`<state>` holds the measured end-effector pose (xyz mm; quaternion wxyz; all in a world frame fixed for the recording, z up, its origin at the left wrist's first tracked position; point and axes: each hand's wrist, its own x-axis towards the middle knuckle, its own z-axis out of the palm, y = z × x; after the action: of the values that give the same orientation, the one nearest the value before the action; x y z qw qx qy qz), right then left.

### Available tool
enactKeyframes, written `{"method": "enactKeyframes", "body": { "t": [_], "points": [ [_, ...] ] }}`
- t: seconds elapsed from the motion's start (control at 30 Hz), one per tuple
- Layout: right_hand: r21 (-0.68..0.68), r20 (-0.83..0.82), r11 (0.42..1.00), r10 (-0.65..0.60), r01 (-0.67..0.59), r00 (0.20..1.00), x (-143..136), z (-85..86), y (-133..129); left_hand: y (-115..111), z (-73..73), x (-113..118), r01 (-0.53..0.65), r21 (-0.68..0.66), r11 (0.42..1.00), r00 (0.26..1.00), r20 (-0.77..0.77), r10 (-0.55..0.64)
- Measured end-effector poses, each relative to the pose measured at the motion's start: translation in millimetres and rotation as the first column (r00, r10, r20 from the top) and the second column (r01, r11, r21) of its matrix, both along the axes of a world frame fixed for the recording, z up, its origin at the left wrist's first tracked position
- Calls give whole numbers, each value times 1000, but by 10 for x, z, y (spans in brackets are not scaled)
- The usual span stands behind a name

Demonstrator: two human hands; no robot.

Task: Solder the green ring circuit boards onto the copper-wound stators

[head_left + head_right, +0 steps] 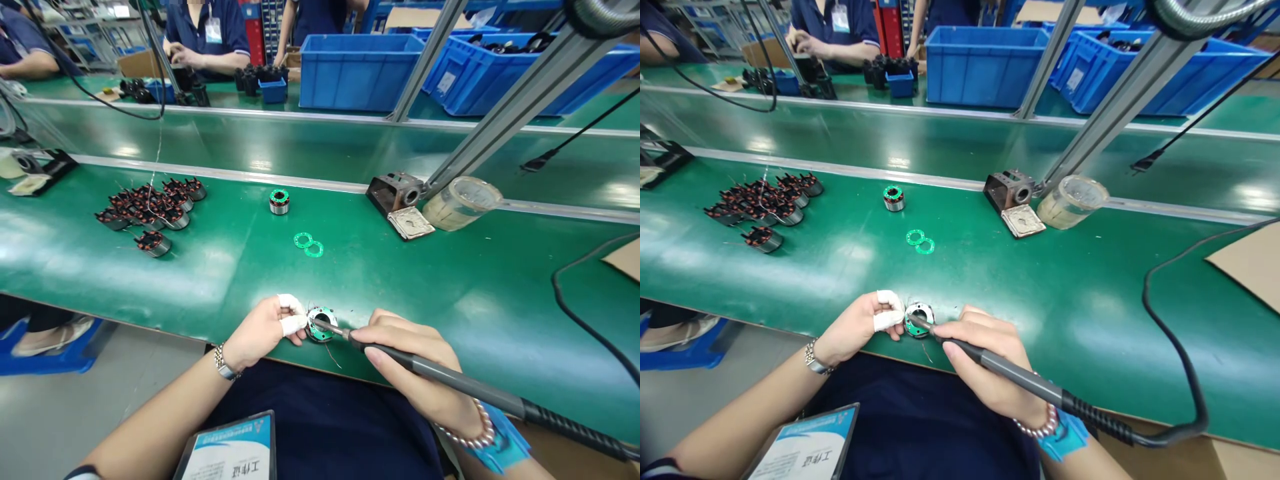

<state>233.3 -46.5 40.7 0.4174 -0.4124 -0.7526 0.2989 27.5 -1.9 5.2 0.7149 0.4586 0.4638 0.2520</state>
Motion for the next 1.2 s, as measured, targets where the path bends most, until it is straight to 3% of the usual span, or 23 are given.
{"method": "enactKeyframes", "body": {
  "t": [0.43, 0.5, 0.6, 0.67, 0.7, 0.73, 0.8, 0.87, 0.9, 0.93, 0.97, 1.0, 1.07, 1.13, 1.2],
  "points": [
    [69, -15, 997, -16, 17, 1000, 5, -58, 62, -1, -15, -6, 19, 22, 1000, 1000, -1, -19],
    [80, 60, 995, 54, -59, 997, -34, -87, 149, 2, -18, -3, 25, 33, 999, 1000, -2, -25],
    [28, 204, 959, 269, -280, 941, -85, -105, 299, -7, -22, -6, 41, 78, 996, 998, -40, -38],
    [-18, 282, 939, 333, -342, 900, -97, -100, 364, -39, -32, -29, 25, 212, 977, 994, -106, -3],
    [-30, 318, 940, 331, -339, 889, -97, -97, 379, -65, -42, -47, 24, 344, 939, 988, -154, 31],
    [-30, 346, 945, 315, -325, 884, -95, -95, 382, -97, -57, -68, 44, 502, 864, 976, -205, 69],
    [-4, 375, 957, 269, -289, 887, -93, -104, 359, -171, -96, -106, 171, 762, 624, 945, -305, 113],
    [40, 378, 971, 205, -237, 903, -103, -137, 307, -238, -140, -123, 328, 843, 425, 911, -402, 94],
    [66, 373, 977, 163, -201, 914, -113, -161, 274, -261, -158, -120, 374, 846, 381, 899, -431, 74],
    [92, 365, 983, 116, -160, 924, -126, -188, 237, -274, -170, -111, 387, 844, 371, 898, -437, 58],
    [120, 355, 986, 66, -115, 932, -141, -216, 198, -276, -173, -95, 368, 840, 399, 907, -418, 44],
    [144, 344, 987, 18, -72, 939, -156, -242, 158, -267, -166, -77, 320, 823, 470, 926, -377, 29],
    [182, 319, 983, -58, -1, 946, -185, -279, 88, -223, -125, -36, 199, 684, 702, 964, -267, -13],
    [198, 292, 980, -95, 37, 952, -212, -291, 47, -162, -67, -2, 119, 414, 903, 983, -177, -48],
    [195, 249, 980, -96, 47, 964, -242, -278, 50, -102, -21, 19, 100, 200, 975, 990, -118, -77]
  ]
}}
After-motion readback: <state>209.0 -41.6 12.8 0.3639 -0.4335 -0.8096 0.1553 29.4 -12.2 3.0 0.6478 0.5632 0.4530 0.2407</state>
